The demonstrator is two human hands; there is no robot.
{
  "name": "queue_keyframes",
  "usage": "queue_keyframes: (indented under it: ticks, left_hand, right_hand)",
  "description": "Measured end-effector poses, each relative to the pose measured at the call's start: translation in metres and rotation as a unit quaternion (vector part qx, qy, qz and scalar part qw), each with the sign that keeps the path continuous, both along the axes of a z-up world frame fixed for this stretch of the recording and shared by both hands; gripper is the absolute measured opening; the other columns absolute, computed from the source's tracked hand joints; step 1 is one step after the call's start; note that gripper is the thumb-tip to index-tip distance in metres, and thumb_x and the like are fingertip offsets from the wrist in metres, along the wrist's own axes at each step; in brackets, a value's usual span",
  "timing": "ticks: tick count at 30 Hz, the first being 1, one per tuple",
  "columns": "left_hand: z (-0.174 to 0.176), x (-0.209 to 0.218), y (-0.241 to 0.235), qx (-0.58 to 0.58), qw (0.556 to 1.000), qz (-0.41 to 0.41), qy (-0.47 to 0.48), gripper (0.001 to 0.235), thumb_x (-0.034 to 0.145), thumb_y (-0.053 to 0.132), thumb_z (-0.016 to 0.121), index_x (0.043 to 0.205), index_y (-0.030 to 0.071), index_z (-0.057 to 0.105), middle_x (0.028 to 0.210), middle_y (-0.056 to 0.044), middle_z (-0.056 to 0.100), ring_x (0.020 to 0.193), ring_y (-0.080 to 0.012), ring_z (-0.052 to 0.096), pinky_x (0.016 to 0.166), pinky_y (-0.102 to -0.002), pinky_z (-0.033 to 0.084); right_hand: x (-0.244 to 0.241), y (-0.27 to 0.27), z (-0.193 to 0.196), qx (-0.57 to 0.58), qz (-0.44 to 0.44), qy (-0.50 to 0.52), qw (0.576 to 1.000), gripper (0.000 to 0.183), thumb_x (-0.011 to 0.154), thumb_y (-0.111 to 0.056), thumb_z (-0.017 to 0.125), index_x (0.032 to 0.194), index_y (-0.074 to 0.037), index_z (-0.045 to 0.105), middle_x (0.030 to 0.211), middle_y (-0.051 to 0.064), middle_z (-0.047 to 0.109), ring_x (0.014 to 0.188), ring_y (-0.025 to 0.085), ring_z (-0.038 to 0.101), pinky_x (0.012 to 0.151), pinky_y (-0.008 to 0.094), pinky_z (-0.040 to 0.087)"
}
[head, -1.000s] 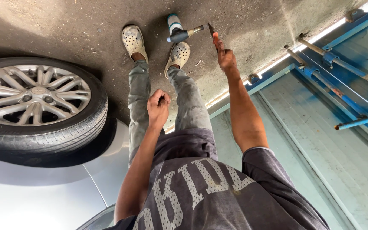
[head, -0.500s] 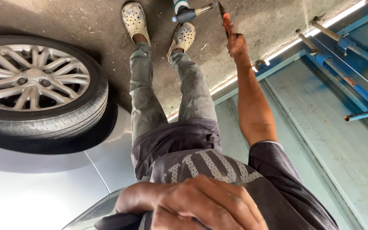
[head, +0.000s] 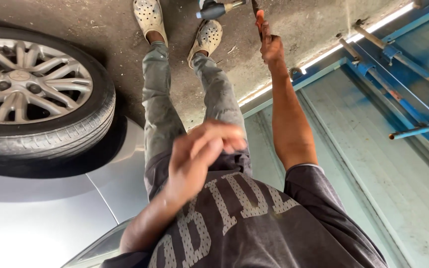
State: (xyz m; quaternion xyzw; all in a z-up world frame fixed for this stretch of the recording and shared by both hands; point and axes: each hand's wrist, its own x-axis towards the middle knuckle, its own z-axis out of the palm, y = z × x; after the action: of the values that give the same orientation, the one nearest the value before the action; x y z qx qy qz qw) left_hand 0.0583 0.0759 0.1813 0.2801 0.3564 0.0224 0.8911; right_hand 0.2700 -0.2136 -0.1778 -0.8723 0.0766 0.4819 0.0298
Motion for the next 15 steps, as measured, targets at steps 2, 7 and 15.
queue_keyframes:
  ticks: [2, 7, 15]
  left_hand:
    - [-0.039, -0.016, -0.014, 0.041, 0.995, -0.013, 0.09, 0.035, 0.112, 0.026, 0.051, 0.124, -0.001, 0.068, 0.108, -0.012, 0.075, 0.098, -0.0182, 0.071, 0.089, -0.031, 0.058]
    - [-0.131, -0.093, -0.061, 0.192, 0.926, -0.106, 0.309, 0.026, 0.106, 0.025, 0.062, 0.119, 0.005, 0.07, 0.106, -0.008, 0.079, 0.098, -0.0149, 0.077, 0.086, -0.028, 0.06]
    - [-0.152, -0.109, -0.068, 0.133, 0.922, -0.096, 0.351, 0.032, 0.103, 0.03, 0.065, 0.118, 0.003, 0.072, 0.098, -0.009, 0.078, 0.086, -0.013, 0.074, 0.081, -0.027, 0.06]
  right_hand:
    - [0.004, 0.003, 0.001, 0.016, -0.008, 0.004, 1.0, 0.09, 0.087, -0.089, 0.033, 0.065, -0.004, 0.052, 0.055, 0.005, 0.052, 0.046, 0.018, 0.055, 0.042, 0.036, 0.046]
    - [0.009, -0.015, -0.019, 0.005, -0.035, 0.004, 0.999, 0.09, 0.087, -0.09, 0.034, 0.064, -0.004, 0.049, 0.057, 0.004, 0.05, 0.047, 0.018, 0.052, 0.043, 0.037, 0.045]
    - [0.01, -0.033, -0.04, -0.04, 0.005, 0.025, 0.999, 0.095, 0.084, -0.094, 0.026, 0.069, -0.005, 0.055, 0.063, 0.007, 0.056, 0.051, 0.018, 0.056, 0.043, 0.041, 0.045]
